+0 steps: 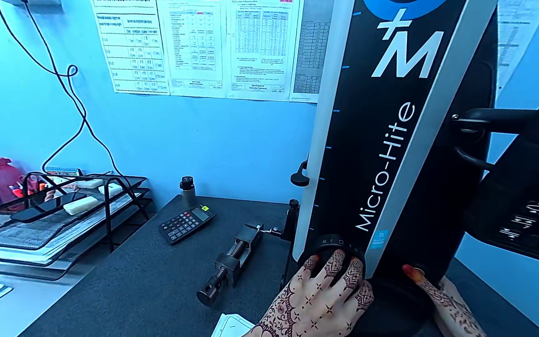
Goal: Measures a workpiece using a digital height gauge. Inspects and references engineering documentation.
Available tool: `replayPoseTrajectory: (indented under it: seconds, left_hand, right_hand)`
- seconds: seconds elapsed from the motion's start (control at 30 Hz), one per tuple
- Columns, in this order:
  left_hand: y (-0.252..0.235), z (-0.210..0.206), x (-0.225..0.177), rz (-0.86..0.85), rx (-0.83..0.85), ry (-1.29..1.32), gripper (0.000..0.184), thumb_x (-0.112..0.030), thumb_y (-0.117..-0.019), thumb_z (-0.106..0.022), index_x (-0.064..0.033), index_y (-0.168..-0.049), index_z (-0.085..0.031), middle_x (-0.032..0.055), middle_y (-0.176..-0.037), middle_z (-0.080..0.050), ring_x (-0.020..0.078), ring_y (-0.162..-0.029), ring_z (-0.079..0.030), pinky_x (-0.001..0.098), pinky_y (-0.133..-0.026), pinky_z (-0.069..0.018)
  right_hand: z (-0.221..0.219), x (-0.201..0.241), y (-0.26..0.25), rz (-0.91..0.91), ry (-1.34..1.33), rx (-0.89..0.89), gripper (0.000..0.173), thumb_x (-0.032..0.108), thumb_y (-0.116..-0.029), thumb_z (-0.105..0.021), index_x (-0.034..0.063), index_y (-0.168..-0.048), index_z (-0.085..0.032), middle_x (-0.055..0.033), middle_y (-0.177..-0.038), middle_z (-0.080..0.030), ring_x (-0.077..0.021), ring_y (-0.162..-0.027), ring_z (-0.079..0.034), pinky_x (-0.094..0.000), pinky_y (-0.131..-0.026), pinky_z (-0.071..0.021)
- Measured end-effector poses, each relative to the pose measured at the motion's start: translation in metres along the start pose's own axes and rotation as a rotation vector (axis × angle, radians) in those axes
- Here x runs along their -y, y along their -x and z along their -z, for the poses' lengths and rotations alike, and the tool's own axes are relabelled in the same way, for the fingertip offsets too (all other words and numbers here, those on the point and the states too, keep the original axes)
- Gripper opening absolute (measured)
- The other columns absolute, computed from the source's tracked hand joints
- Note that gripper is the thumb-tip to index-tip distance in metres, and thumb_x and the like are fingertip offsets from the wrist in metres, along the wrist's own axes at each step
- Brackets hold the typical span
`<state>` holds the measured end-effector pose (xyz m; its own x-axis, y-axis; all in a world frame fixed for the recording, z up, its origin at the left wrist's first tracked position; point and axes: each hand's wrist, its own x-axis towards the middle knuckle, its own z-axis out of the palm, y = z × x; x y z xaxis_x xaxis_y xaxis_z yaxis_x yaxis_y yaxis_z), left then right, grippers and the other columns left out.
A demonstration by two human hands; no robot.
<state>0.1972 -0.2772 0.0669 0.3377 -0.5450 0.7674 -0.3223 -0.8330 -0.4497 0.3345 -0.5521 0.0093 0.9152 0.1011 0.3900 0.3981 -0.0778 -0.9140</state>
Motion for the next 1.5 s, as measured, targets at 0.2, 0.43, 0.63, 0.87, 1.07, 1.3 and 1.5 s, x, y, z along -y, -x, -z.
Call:
replayPoseTrajectory:
  seconds: [0.2,0.43,0.63,0.87,1.07,1.3,1.5]
  left_hand:
    - [-0.0012,0.0027,-0.0005,0.024,0.014,-0.007,0.024,-0.021,-0.1028,-0.051,-0.0258,-0.119,-0.068,0.0052,-0.129,-0.07,0.0251,-0.118,-0.068,0.0373,-0.082,-0.0585]
    - [-0.0015,0.0032,-0.0008,0.029,0.021,0.002,0.023,-0.021,-0.101,-0.053,-0.0253,-0.118,-0.069,0.0051,-0.127,-0.07,0.0261,-0.116,-0.069,0.0379,-0.078,-0.0592]
    - [-0.0023,0.0055,-0.0001,0.03,0.048,0.005,0.024,-0.021,-0.1012,-0.053,-0.026,-0.119,-0.069,0.0042,-0.128,-0.07,0.0256,-0.117,-0.068,0.0371,-0.079,-0.0585]
    - [-0.0021,0.0061,-0.0003,0.024,0.061,0.017,0.025,-0.02,-0.1009,-0.053,-0.0256,-0.121,-0.068,0.0053,-0.13,-0.069,0.0262,-0.119,-0.067,0.0375,-0.081,-0.0585]
    - [-0.0022,0.007,-0.0001,0.027,0.057,0.022,0.027,-0.018,-0.101,-0.052,-0.0256,-0.121,-0.068,0.0051,-0.13,-0.069,0.0258,-0.119,-0.067,0.0374,-0.082,-0.0582]
    - [-0.0021,0.0061,-0.0004,0.03,0.06,0.028,0.027,-0.017,-0.099,-0.055,-0.0257,-0.12,-0.069,0.0052,-0.129,-0.069,0.0265,-0.118,-0.068,0.0377,-0.079,-0.0591]
    - [-0.0016,0.0038,-0.0001,0.041,0.024,0.026,0.029,-0.016,-0.0997,-0.053,-0.0237,-0.123,-0.068,0.0052,-0.128,-0.07,0.0259,-0.116,-0.068,0.0364,-0.079,-0.0586]
  right_hand:
    - [-0.0016,0.0001,-0.0004,0.005,-0.004,-0.006,0.081,0.056,-0.0842,-0.075,0.0031,-0.139,-0.047,-0.0002,-0.121,-0.067,-0.0043,-0.112,-0.064,-0.0231,-0.1,-0.0518]
    - [-0.0016,0.0036,0.0013,-0.002,0.022,0.005,0.079,0.056,-0.086,-0.073,0.003,-0.139,-0.047,0.0012,-0.119,-0.067,-0.003,-0.111,-0.064,-0.0226,-0.099,-0.0522]
    - [-0.0032,0.0028,-0.0002,0.002,0.038,-0.012,0.085,0.061,-0.0821,-0.073,0.0043,-0.139,-0.048,0.0011,-0.12,-0.068,-0.0024,-0.111,-0.065,-0.0216,-0.098,-0.0525]
    - [-0.0034,0.0032,0.0002,0.008,0.02,-0.012,0.081,0.057,-0.0827,-0.075,0.0045,-0.139,-0.049,0.0012,-0.12,-0.068,-0.003,-0.11,-0.065,-0.0215,-0.098,-0.053]
    - [-0.0023,0.0011,-0.0005,0.003,0.025,-0.014,0.08,0.057,-0.0829,-0.075,0.0046,-0.137,-0.049,0.0014,-0.118,-0.069,-0.0029,-0.11,-0.065,-0.0215,-0.097,-0.0534]
    - [-0.0042,0.0026,0.0002,0.005,0.028,-0.031,0.081,0.056,-0.0832,-0.074,0.0043,-0.14,-0.048,0.0007,-0.122,-0.068,-0.0022,-0.112,-0.064,-0.0207,-0.098,-0.0527]
    - [-0.004,0.002,-0.0006,0.03,0.032,-0.022,0.085,0.061,-0.0808,-0.075,0.0039,-0.138,-0.049,0.0012,-0.119,-0.068,-0.0029,-0.11,-0.065,-0.0218,-0.098,-0.0531]
